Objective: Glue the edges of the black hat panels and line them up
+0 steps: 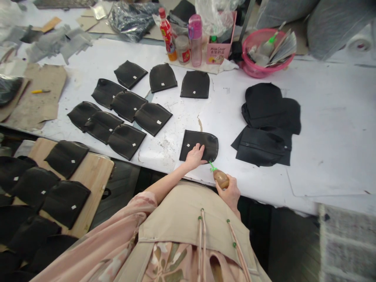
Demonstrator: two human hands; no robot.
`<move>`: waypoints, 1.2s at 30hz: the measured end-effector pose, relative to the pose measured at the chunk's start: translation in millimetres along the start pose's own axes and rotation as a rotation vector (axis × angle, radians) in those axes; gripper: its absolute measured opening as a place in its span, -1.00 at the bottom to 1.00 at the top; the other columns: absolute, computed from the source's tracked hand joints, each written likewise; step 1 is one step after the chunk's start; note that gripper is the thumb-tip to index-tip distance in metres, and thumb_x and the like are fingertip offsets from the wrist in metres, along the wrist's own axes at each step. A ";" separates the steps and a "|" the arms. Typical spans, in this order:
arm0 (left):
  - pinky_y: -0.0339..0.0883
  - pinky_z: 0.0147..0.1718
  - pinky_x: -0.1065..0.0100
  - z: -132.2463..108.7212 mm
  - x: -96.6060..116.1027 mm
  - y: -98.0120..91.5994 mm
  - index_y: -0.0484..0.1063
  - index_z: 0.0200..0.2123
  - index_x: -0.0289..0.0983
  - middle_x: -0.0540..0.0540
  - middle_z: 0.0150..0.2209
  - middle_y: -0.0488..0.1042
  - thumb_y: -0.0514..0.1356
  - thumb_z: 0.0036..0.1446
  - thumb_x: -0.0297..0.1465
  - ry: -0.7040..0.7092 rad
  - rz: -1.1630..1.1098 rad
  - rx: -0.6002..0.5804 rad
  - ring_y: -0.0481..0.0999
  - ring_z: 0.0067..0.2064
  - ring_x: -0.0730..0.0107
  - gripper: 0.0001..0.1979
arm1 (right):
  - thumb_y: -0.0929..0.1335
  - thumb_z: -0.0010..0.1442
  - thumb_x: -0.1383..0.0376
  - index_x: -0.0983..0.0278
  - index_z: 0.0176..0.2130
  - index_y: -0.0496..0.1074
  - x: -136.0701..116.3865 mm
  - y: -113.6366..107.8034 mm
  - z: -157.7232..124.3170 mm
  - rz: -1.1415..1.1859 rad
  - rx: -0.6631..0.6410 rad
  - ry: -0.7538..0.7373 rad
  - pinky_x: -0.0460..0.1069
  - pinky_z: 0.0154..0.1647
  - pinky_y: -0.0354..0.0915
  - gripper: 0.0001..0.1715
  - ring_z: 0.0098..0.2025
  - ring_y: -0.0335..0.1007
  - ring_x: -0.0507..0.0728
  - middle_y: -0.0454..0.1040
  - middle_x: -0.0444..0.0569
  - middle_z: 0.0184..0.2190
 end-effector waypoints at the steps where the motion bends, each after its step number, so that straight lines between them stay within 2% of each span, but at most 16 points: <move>1: 0.35 -0.05 0.29 0.6 -1.6 -1.6 0.11 0.22 -0.31 -0.30 0.14 0.20 0.36 -0.02 -0.18 0.009 -0.020 -0.017 0.38 0.08 0.07 -0.20 | 0.35 0.16 0.02 0.29 0.01 0.32 0.2 -0.4 -0.1 -0.002 0.009 0.003 -0.01 -0.31 0.33 -0.47 -0.25 0.43 0.16 0.45 0.02 -0.21; 5: 0.38 -0.08 0.32 1.6 -8.8 -4.9 0.11 0.22 -0.28 -0.23 0.11 0.19 0.37 -0.04 -0.24 0.039 -0.092 -0.054 0.44 0.01 0.15 -0.20 | 0.35 0.15 0.01 0.29 0.00 0.32 0.5 0.6 -1.6 0.007 -0.009 0.030 -0.01 -0.31 0.34 -0.45 -0.25 0.43 0.16 0.46 0.03 -0.20; 9: 0.38 -0.07 0.32 0.4 -9.5 -3.6 0.11 0.22 -0.25 -0.21 0.10 0.19 0.36 -0.01 -0.29 0.032 -0.103 -0.020 0.44 0.02 0.17 -0.24 | 0.35 0.13 0.01 0.28 0.02 0.31 -2.1 4.0 -3.4 0.042 -0.045 0.026 0.00 -0.28 0.38 -0.43 -0.22 0.45 0.17 0.46 0.03 -0.18; 14: 0.37 -0.04 0.29 -0.5 -6.5 -1.9 0.10 0.21 -0.26 -0.22 0.10 0.18 0.36 -0.01 -0.30 0.024 -0.122 -0.013 0.42 0.04 0.15 -0.24 | 0.36 0.12 0.01 0.28 0.00 0.33 -4.1 4.6 -2.5 0.045 -0.020 0.050 0.02 -0.29 0.39 -0.44 -0.22 0.46 0.19 0.47 0.04 -0.19; 21: 0.41 -0.10 0.30 0.7 -10.9 -0.5 0.14 0.20 -0.23 -0.19 0.10 0.18 0.39 -0.04 -0.31 0.005 -0.196 -0.002 0.47 -0.04 0.22 -0.23 | 0.34 0.12 -0.02 0.28 0.01 0.31 -4.0 9.7 -2.8 0.053 -0.069 0.015 0.01 -0.31 0.38 -0.42 -0.24 0.46 0.17 0.47 0.02 -0.20; 23: 0.42 -0.14 0.35 -0.2 -14.4 -2.3 0.19 0.16 -0.24 -0.17 0.08 0.22 0.35 0.00 -0.36 0.003 -0.282 -0.007 0.49 -0.13 0.34 -0.33 | 0.34 0.12 -0.02 0.28 0.01 0.31 -4.4 10.5 -3.0 0.057 -0.073 0.012 0.01 -0.31 0.38 -0.41 -0.24 0.46 0.17 0.47 0.03 -0.19; 25: 0.41 -0.17 0.40 -3.6 -20.4 -6.6 0.28 0.08 -0.25 -0.12 0.00 0.28 0.27 0.09 -0.42 -0.012 -0.359 -0.004 0.49 -0.23 0.46 -0.53 | 0.35 0.12 -0.02 0.28 0.01 0.31 -5.0 10.3 -3.2 0.066 -0.070 0.017 0.00 -0.32 0.38 -0.41 -0.26 0.46 0.16 0.47 0.03 -0.19; 28: 0.38 -0.18 0.39 -14.0 -35.6 -17.3 0.36 -0.04 -0.23 -0.08 -0.09 0.35 0.16 0.19 -0.46 -0.104 -0.319 0.088 0.48 -0.23 0.44 -0.75 | 0.35 0.11 -0.02 0.28 0.01 0.30 -6.3 9.4 -3.9 0.079 -0.069 0.030 0.00 -0.33 0.38 -0.41 -0.30 0.45 0.15 0.47 0.03 -0.19; 31: 0.35 -0.17 0.34 -26.7 -55.3 -24.7 0.32 -0.05 -0.24 -0.13 -0.06 0.38 0.19 0.19 -0.39 -0.297 -0.197 0.176 0.47 -0.12 0.31 -0.75 | 0.35 0.10 -0.02 0.27 0.01 0.30 -8.0 9.8 -4.2 0.080 -0.078 0.032 0.01 -0.32 0.38 -0.41 -0.27 0.45 0.16 0.47 0.04 -0.17; 34: 0.32 -0.19 0.32 -34.4 -71.7 -22.9 0.27 -0.04 -0.25 -0.16 -0.10 0.43 0.20 0.18 -0.33 -0.473 -0.178 0.138 0.49 -0.13 0.27 -0.70 | 0.35 0.10 -0.02 0.26 0.01 0.30 -9.5 12.7 -4.0 0.080 -0.089 0.021 0.02 -0.28 0.39 -0.42 -0.22 0.46 0.18 0.47 0.04 -0.17; 36: 0.31 -0.21 0.33 -35.4 -78.2 -20.4 0.27 -0.06 -0.23 -0.12 -0.18 0.48 0.17 0.21 -0.34 -0.520 -0.199 0.104 0.50 -0.17 0.29 -0.75 | 0.36 0.10 -0.01 0.26 0.01 0.30 -10.0 15.4 -3.7 0.084 -0.096 0.014 0.02 -0.28 0.39 -0.41 -0.24 0.46 0.18 0.47 0.04 -0.17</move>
Point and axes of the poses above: each hand's wrist, its own z-axis towards the middle knuckle, its own y-axis out of the palm, x = y × z, the point moved 3 cm from there along z, towards the middle knuckle
